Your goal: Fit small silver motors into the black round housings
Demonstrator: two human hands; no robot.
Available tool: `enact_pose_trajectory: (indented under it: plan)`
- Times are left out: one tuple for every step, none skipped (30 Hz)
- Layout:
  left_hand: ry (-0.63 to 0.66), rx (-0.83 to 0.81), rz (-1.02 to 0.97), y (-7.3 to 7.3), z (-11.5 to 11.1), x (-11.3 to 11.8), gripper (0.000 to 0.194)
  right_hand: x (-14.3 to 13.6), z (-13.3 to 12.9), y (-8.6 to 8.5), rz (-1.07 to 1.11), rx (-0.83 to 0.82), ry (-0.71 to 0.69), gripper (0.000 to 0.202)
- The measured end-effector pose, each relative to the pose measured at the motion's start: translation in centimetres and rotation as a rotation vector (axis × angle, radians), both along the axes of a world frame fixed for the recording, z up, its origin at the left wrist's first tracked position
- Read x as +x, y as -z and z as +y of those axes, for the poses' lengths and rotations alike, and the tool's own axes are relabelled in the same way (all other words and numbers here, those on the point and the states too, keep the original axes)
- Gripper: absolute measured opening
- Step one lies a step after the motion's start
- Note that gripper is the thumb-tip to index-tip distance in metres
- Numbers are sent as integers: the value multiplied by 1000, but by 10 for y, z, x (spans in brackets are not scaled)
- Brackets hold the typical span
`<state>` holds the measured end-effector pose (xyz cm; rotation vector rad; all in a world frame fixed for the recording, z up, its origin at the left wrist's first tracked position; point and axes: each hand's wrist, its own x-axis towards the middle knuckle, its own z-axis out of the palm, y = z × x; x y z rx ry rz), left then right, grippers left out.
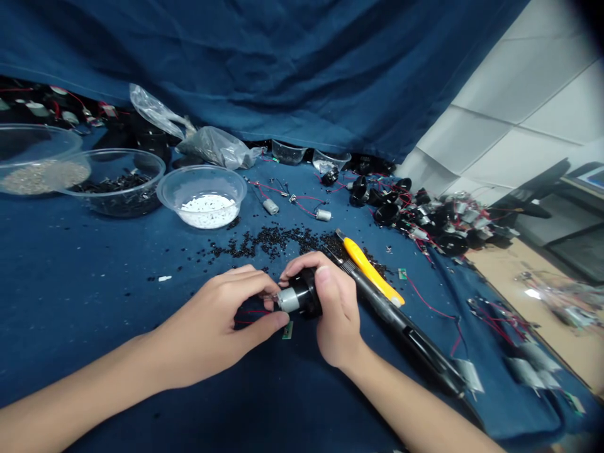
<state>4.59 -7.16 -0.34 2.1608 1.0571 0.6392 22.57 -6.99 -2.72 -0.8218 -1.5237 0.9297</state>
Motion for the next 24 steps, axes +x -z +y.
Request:
enact_pose_trajectory:
  plan:
    - [7,-28,-5,-1,0,0,14,0,-1,-1,-12,32,4,35]
    - [16,-54,-8,-1,0,-1,15,1,-1,-2,-19,63,3,33]
    - [26,-77,-12,-1,0,-1,15,1,-2,-2,-21,93,-2,32]
    - [35,-96,-22,-2,0,-2,16,1,-3,-3,-20,119,-9,31]
    - [49,-114,-38,-2,0,-2,17,2,-4,-3,-17,143,-17,30]
    - [62,-138,-54,-3,1,-3,19,2,-5,-4,-14,164,-23,30]
    - [78,-169,-68,-3,1,-3,21,2,-7,-4,-13,183,-28,30]
    - [91,-202,-77,-4,2,-4,22,3,-8,-4,-13,197,-30,29]
    - [104,-232,-81,-5,2,-4,24,3,-8,-4,-12,209,-33,29]
    - [113,-262,-78,-6,3,-4,26,3,-9,-4,-11,216,-35,29]
    - [118,-282,-74,-7,3,-5,27,3,-10,-3,-10,219,-39,29]
    - [117,-297,-73,-8,3,-5,28,3,-10,-3,-10,219,-44,29]
    - [114,-309,-76,-8,3,-5,28,3,-10,-3,-10,218,-48,29]
    - [108,-323,-81,-8,3,-5,27,3,-10,-3,-10,215,-49,29]
    - [108,-340,-88,-8,2,-5,27,3,-10,-2,-10,210,-49,29]
    - [107,-355,-96,-7,2,-5,26,2,-10,-2,-11,204,-51,30]
    - [112,-369,-104,-7,2,-4,25,2,-10,-2,-9,200,-51,30]
    - [121,-380,-109,-7,2,-4,24,1,-10,-2,-5,197,-50,31]
    - [134,-385,-115,-6,2,-3,23,1,-10,-2,2,195,-47,31]
    - [143,-386,-120,-6,2,-3,23,1,-10,-2,9,193,-42,32]
    - [154,-382,-123,-6,2,-3,24,1,-11,-1,15,194,-37,32]
    - [160,-377,-123,-6,3,-3,24,1,-11,-1,19,196,-33,32]
    - [162,-369,-119,-6,3,-3,25,1,-11,-1,21,196,-33,32]
    - [158,-358,-112,-6,3,-3,26,1,-11,-2,17,193,-37,32]
